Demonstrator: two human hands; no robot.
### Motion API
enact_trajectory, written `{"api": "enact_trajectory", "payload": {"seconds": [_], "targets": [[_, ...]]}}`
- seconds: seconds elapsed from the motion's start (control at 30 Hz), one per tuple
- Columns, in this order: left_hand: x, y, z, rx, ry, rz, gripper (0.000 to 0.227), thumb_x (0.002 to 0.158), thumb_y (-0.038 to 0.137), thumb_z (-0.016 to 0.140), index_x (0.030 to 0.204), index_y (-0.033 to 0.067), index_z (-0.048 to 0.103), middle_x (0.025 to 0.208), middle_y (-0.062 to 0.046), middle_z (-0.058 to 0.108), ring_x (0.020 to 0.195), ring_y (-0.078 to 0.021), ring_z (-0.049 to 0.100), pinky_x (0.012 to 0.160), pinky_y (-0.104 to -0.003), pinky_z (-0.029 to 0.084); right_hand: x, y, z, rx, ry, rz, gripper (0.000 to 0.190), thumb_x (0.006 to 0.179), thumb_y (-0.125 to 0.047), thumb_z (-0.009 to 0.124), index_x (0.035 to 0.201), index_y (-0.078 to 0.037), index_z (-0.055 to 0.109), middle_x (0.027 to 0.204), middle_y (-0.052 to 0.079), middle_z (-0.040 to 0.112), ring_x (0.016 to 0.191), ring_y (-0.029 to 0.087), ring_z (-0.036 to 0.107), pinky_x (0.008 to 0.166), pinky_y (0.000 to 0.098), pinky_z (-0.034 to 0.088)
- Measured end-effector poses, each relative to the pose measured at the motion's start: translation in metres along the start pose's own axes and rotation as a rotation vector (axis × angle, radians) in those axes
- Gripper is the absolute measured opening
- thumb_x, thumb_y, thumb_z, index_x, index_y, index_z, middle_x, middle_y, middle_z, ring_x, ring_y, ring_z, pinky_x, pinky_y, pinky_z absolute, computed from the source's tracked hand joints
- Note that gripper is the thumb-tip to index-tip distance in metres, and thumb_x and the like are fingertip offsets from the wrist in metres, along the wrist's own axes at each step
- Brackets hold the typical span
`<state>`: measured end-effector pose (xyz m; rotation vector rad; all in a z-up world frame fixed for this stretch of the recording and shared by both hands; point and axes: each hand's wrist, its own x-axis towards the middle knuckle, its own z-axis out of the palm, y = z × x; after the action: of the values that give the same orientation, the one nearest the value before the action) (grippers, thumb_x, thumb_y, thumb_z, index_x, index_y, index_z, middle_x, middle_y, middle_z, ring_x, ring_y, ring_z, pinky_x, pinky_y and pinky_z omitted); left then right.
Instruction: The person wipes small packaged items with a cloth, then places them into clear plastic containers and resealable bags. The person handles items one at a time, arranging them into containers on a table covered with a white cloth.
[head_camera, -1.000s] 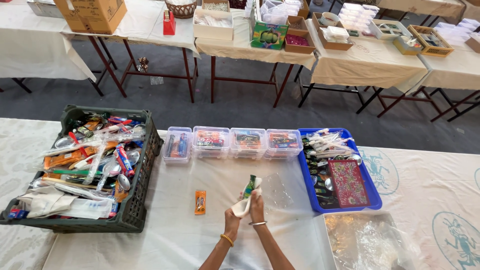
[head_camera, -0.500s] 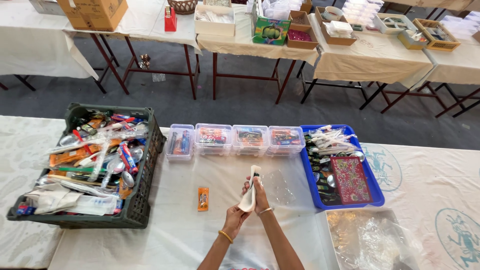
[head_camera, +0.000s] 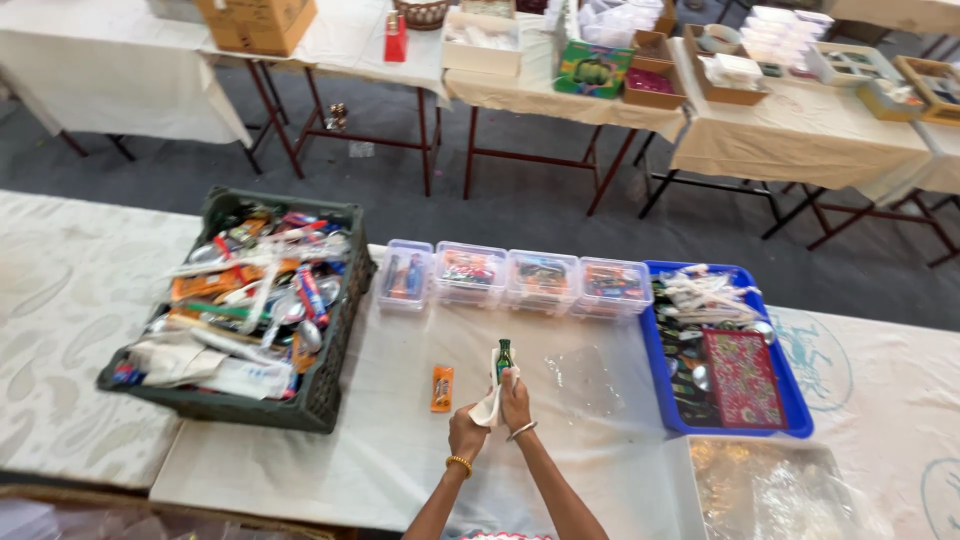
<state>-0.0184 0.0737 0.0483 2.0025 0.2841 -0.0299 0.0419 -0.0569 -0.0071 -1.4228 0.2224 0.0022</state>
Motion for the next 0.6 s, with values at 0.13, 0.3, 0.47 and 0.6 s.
{"api": "enact_trajectory", "payload": {"seconds": [0.13, 0.3, 0.47, 0.6], "targets": [[0.005, 0.008, -0.049, 0.044, -0.100, -0.101, 0.012, 0.082, 0.025, 0.079, 0.083, 0.0135, 0.077, 0.072, -0.002, 0.078, 0.070, -0.0152, 0.073, 0.064, -0.033, 0.053, 0.040, 0.055, -0.004, -0.541, 0.187, 0.032, 0.080, 0.109, -0.063, 0.038, 0.079, 0.006, 0.066, 0.069, 0.018, 0.064, 0.067, 0.027, 0.064, 0.063, 0.0472, 0.051], [0.014, 0.017, -0.135, -0.187, 0.230, -0.008, 0.029, 0.087, 0.034, 0.081, 0.077, 0.0077, 0.073, 0.066, -0.001, 0.072, 0.060, -0.0118, 0.066, 0.059, -0.028, 0.051, 0.041, 0.041, 0.023, -0.886, 0.320, 0.192, 0.084, 0.105, -0.063, 0.024, 0.099, 0.001, 0.077, 0.100, 0.033, 0.073, 0.098, 0.049, 0.069, 0.089, 0.0575, 0.051], [0.031, 0.021, -0.220, -0.219, 0.594, 0.262, 0.026, 0.088, 0.029, 0.079, 0.078, 0.0067, 0.070, 0.064, -0.002, 0.066, 0.055, -0.0122, 0.058, 0.052, -0.030, 0.045, 0.039, 0.054, 0.052, -1.006, 0.377, 0.356, 0.080, 0.104, -0.064, 0.026, 0.110, -0.002, 0.077, 0.110, 0.028, 0.073, 0.107, 0.045, 0.068, 0.094, 0.0555, 0.052], [0.059, 0.040, -0.277, -0.081, 0.706, 0.404, 0.026, 0.091, 0.029, 0.078, 0.079, 0.0079, 0.069, 0.066, -0.003, 0.064, 0.055, -0.0149, 0.058, 0.053, -0.032, 0.045, 0.038, 0.064, 0.072, -0.957, 0.560, 0.455, 0.073, 0.100, -0.063, 0.029, 0.114, -0.009, 0.077, 0.114, 0.022, 0.073, 0.111, 0.042, 0.068, 0.095, 0.0560, 0.050]]}}
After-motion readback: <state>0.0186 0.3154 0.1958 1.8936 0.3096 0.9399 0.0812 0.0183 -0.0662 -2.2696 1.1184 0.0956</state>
